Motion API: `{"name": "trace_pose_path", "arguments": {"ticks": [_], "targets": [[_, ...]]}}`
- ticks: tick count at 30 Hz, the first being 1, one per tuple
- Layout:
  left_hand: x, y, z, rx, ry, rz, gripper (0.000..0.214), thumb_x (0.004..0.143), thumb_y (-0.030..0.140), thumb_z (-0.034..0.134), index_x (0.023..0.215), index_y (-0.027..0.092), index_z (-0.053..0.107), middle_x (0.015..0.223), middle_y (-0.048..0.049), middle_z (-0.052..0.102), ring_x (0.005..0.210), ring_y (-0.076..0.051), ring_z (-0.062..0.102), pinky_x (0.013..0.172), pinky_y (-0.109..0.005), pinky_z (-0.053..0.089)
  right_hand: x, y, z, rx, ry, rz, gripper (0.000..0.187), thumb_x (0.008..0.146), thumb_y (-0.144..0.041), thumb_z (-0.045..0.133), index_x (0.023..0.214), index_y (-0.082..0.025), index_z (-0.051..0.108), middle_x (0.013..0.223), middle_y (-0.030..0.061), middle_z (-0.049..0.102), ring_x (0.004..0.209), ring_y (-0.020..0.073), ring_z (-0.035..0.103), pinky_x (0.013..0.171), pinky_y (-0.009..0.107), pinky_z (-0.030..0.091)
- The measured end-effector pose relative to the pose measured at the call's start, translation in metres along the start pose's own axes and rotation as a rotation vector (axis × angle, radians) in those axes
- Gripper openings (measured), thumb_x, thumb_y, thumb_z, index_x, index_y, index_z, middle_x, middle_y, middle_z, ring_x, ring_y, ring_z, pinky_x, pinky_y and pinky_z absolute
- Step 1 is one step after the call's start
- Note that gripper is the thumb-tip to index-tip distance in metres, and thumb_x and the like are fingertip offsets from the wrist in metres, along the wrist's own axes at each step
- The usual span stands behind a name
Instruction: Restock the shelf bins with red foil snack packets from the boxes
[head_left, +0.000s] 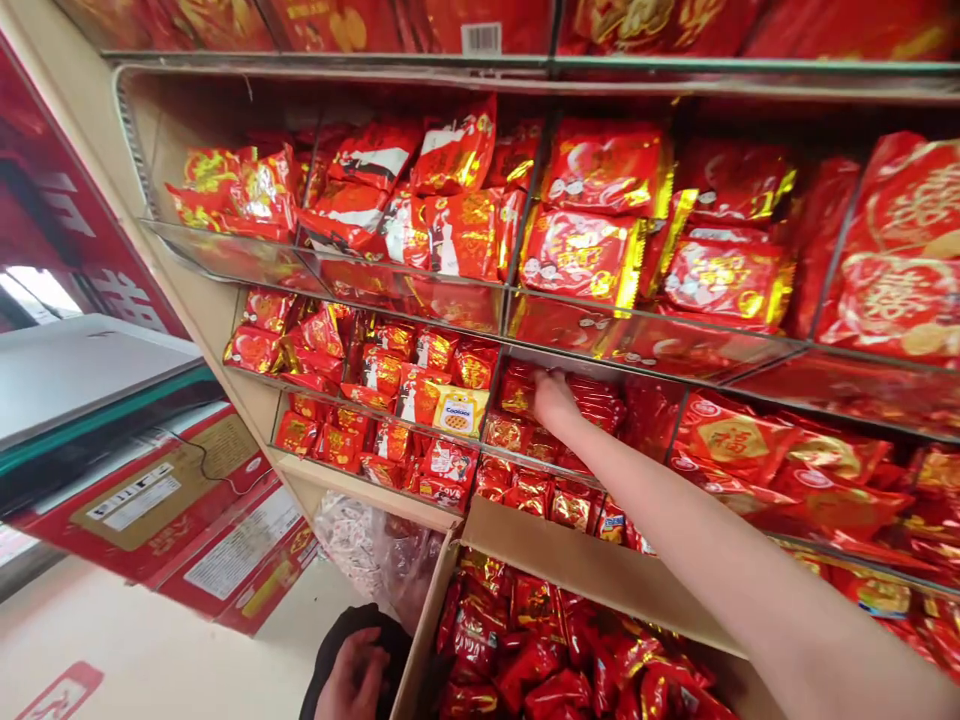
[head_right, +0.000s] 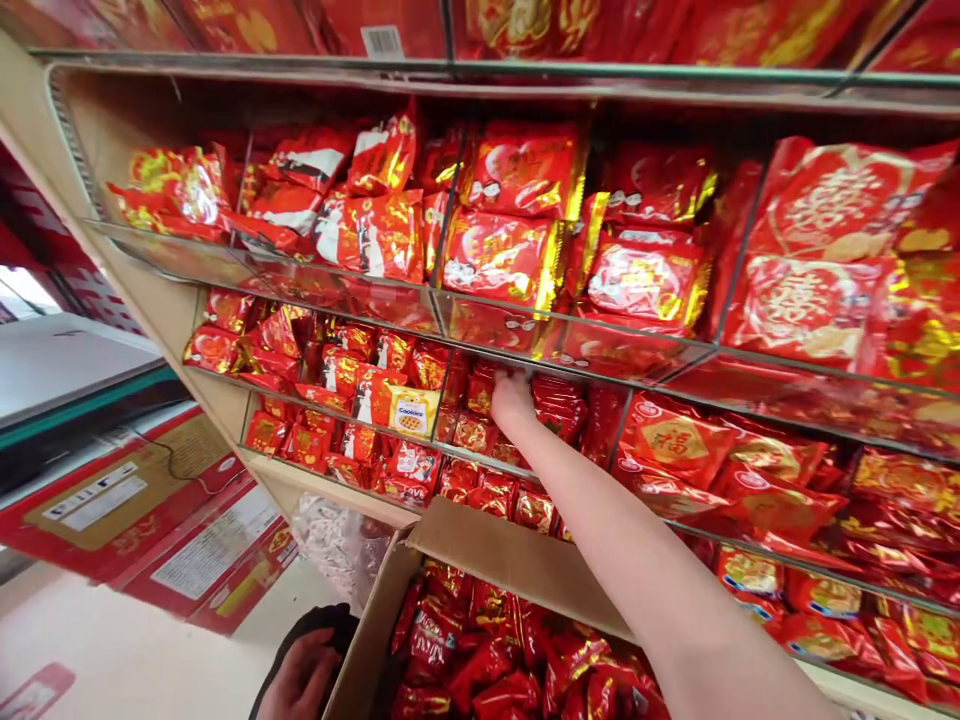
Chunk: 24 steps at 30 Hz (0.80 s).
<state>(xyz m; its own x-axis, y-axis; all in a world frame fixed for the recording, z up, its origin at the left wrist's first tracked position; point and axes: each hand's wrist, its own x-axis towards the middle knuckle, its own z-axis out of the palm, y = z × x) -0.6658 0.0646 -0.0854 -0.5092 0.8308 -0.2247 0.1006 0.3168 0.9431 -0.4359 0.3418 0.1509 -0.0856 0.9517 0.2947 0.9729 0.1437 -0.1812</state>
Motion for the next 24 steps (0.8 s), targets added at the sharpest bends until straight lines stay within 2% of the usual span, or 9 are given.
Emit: {"name": "trace_pose_path", "arguments": {"ticks": [3,8,12,15,18,20,24], "targets": [[0.002,0.000,0.002,0.044,-0.014,0.002,0.035,0.063,0.047,0.057,0.087,0.021,0.056,0.064,0.0031,0.065,0.061,-0.020,0.063,0.059,-0.033,0.051,0.002,0.001,0.002,-0.095,0.034,-0.047,0.033,0.079,-0.018,0.046,0.109,-0.010,0.053,0.113,0.0199,0.047,0.103,0.0322,0.043,0.071,0.036,0.039],[0.006,0.004,0.003,0.066,-0.034,0.000,0.030,0.061,0.045,0.059,0.080,0.022,0.059,0.071,0.0013,0.067,0.067,-0.021,0.064,0.060,-0.032,0.052,0.006,-0.002,0.001,-0.190,0.018,-0.154,0.028,0.081,-0.018,0.043,0.106,-0.012,0.055,0.111,0.0167,0.051,0.106,0.0309,0.041,0.082,0.039,0.036],[0.006,0.007,0.003,0.129,-0.060,0.004,0.029,0.062,0.046,0.057,0.079,0.023,0.060,0.074,0.0011,0.066,0.072,-0.021,0.064,0.063,-0.030,0.051,0.005,0.000,-0.012,-0.236,-0.048,-0.194,0.033,0.078,-0.025,0.052,0.108,-0.012,0.054,0.116,0.0156,0.051,0.109,0.0293,0.041,0.086,0.038,0.035],[0.006,0.009,0.003,0.204,-0.082,0.005,0.029,0.064,0.047,0.053,0.080,0.023,0.058,0.075,0.0015,0.066,0.067,-0.020,0.063,0.063,-0.029,0.050,0.009,0.005,-0.031,-0.274,-0.144,-0.152,0.040,0.073,-0.027,0.060,0.109,-0.011,0.055,0.116,0.0165,0.053,0.107,0.0277,0.047,0.084,0.035,0.038],[0.006,0.009,0.004,0.274,-0.095,-0.005,0.026,0.066,0.045,0.052,0.080,0.023,0.058,0.076,0.0024,0.067,0.067,-0.018,0.062,0.062,-0.026,0.048,0.016,0.013,-0.045,-0.317,-0.287,-0.056,0.049,0.058,-0.025,0.073,0.102,-0.008,0.060,0.104,0.0171,0.060,0.094,0.0289,0.057,0.074,0.034,0.045],[0.007,0.009,0.005,0.322,-0.097,-0.019,0.024,0.067,0.042,0.050,0.081,0.024,0.057,0.078,0.0026,0.067,0.067,-0.017,0.063,0.062,-0.024,0.047,0.019,0.018,-0.049,-0.347,-0.360,-0.001,0.049,0.052,-0.021,0.076,0.097,-0.008,0.063,0.098,0.0168,0.063,0.089,0.0292,0.060,0.070,0.033,0.047],[0.009,0.007,0.005,0.384,-0.122,-0.026,0.024,0.069,0.040,0.047,0.084,0.024,0.056,0.083,0.0018,0.068,0.068,-0.016,0.063,0.062,-0.023,0.046,0.013,0.028,-0.046,-0.397,-0.424,0.061,0.038,0.059,-0.012,0.070,0.097,-0.009,0.065,0.096,0.0177,0.065,0.091,0.0295,0.061,0.073,0.035,0.048]]}}
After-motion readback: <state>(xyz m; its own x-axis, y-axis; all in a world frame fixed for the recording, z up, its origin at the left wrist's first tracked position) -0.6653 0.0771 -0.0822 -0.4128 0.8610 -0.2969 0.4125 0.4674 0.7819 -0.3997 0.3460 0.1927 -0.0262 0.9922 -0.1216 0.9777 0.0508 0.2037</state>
